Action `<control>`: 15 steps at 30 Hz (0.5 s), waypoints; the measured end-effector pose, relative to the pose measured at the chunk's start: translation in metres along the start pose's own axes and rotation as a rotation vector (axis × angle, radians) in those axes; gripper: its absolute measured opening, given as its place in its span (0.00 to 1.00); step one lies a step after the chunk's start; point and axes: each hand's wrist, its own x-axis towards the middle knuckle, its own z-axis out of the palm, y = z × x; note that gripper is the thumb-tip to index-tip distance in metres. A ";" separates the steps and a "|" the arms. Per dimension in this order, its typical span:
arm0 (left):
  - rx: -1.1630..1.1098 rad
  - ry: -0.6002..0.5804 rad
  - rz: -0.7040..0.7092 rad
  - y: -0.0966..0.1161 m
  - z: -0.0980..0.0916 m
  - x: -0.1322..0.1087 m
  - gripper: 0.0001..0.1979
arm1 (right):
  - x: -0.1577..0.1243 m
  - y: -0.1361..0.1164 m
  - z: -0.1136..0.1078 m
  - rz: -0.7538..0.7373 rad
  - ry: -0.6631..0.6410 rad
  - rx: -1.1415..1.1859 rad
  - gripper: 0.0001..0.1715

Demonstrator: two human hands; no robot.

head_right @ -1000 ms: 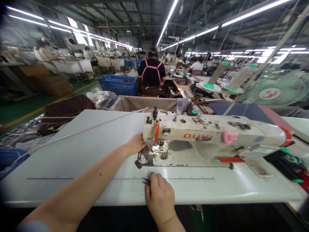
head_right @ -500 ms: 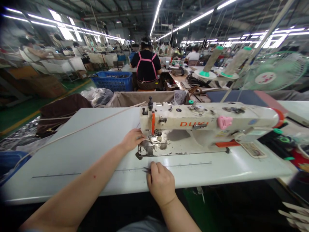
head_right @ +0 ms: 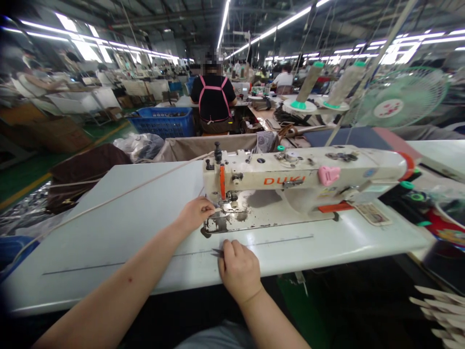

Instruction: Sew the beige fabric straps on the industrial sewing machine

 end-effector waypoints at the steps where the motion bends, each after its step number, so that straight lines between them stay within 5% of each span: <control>1: 0.004 -0.001 -0.005 0.001 -0.001 0.000 0.06 | 0.000 0.000 0.000 -0.001 0.001 -0.001 0.11; 15: 0.186 0.003 -0.162 0.048 0.017 -0.035 0.02 | -0.003 0.001 0.001 0.022 0.026 0.048 0.13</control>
